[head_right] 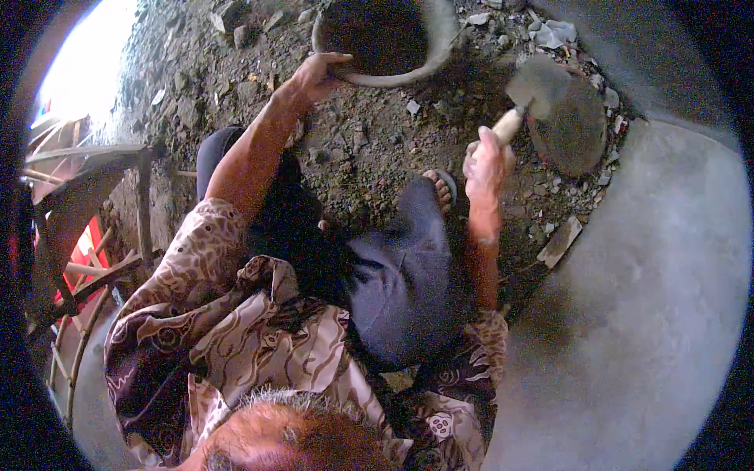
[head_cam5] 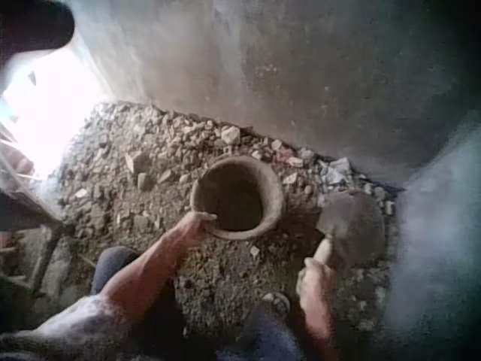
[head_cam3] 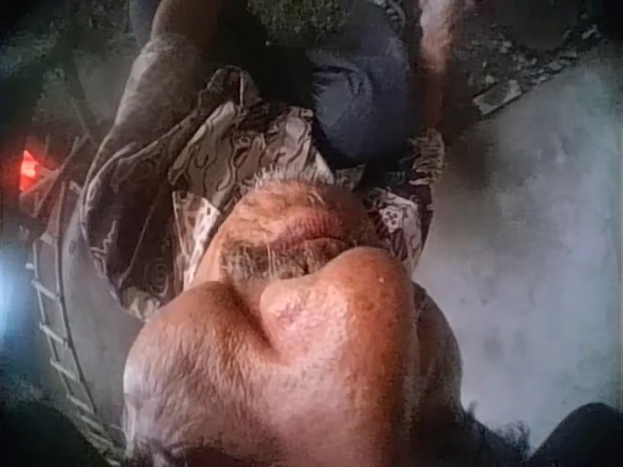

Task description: Applying mortar to a curved surface or wall using a trowel.

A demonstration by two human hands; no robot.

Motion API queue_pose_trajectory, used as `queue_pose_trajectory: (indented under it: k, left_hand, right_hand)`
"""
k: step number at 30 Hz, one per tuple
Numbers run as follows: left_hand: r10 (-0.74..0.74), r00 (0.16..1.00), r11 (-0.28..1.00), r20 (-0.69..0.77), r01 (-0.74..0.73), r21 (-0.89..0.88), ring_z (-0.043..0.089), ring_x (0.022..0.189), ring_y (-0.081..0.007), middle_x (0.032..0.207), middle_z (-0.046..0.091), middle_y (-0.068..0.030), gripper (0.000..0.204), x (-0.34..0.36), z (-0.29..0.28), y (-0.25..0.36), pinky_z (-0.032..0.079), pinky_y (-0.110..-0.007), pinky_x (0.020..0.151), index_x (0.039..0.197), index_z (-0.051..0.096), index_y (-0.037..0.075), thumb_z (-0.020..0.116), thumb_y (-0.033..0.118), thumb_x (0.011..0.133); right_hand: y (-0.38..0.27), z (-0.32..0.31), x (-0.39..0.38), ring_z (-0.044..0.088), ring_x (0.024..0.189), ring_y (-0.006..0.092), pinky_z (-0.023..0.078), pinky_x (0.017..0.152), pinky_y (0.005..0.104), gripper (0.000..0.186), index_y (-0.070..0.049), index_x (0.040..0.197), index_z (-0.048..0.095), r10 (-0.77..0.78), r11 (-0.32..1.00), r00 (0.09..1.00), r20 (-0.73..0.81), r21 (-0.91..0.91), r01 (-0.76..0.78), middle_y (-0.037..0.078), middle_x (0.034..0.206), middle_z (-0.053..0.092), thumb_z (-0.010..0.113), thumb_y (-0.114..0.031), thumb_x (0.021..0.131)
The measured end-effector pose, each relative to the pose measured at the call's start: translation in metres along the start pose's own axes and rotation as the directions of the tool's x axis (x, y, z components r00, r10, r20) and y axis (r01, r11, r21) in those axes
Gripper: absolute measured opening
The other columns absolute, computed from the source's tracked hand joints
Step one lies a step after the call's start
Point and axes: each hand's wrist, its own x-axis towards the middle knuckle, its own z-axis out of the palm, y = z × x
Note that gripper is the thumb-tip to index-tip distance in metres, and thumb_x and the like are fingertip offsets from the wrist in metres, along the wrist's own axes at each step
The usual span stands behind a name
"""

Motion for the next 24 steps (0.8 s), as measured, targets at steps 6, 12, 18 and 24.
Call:
queue_pose_trajectory:
  k: [6, 12, 18, 24]
  left_hand:
    - [0.007, 0.976, 0.957, -0.216, -0.069, -0.28, 0.05, 0.121, -0.0468, 0.142, 0.04, -0.0254, 0.075, -0.012, -0.002, -0.034, 0.053, -0.054, 0.095, 0.145, 0.033, 0.0, 0.073, 0.03, 0.09]
    - [-0.014, 0.994, 0.813, -0.104, -0.05, -0.581, 0.057, 0.112, -0.0417, 0.126, 0.052, -0.0247, 0.064, 0.001, 0.049, -0.061, 0.056, -0.051, 0.09, 0.137, 0.037, -0.003, 0.07, 0.028, 0.092]
    - [-0.056, 0.956, 0.952, -0.289, -0.036, -0.305, 0.065, 0.082, -0.0274, 0.092, 0.063, -0.0171, 0.014, 0.019, 0.026, -0.05, 0.055, -0.042, 0.07, 0.094, 0.059, -0.002, 0.066, 0.005, 0.085]
    - [-0.154, 0.984, 0.884, -0.086, 0.099, -0.458, 0.059, 0.072, -0.0258, 0.081, 0.054, -0.0093, 0.013, 0.0, 0.01, -0.049, 0.057, -0.037, 0.065, 0.091, 0.052, 0.0, 0.061, 0.004, 0.082]
  right_hand:
    - [0.008, -0.009, -0.015, 0.039, 0.037, 0.0097, 0.027, 0.034, 0.0252, 0.027, -0.008, 0.084, 0.051, 0.237, 0.972, 0.971, 0.026, -0.015, -0.236, 0.002, 0.061, 0.05, 0.066, -0.029, 0.089]
    - [-0.028, -0.031, 0.005, 0.051, 0.047, 0.008, 0.036, 0.035, 0.0204, 0.018, -0.012, 0.091, 0.055, -0.102, 0.995, 0.992, -0.073, 0.007, 0.103, -0.001, 0.069, 0.053, 0.067, -0.025, 0.089]
    - [-0.117, -0.016, 0.023, 0.036, 0.039, 0.0093, 0.029, 0.035, 0.0235, 0.029, -0.014, 0.077, 0.041, -0.342, 0.817, 0.786, -0.515, 0.251, 0.519, -0.002, 0.063, 0.044, 0.06, -0.031, 0.09]
    - [-0.035, 0.035, 0.005, 0.039, 0.038, 0.0076, 0.03, 0.034, 0.0233, 0.015, -0.012, 0.081, 0.055, 0.088, 0.966, 0.994, 0.061, -0.249, -0.07, -0.004, 0.055, 0.044, 0.061, -0.023, 0.09]
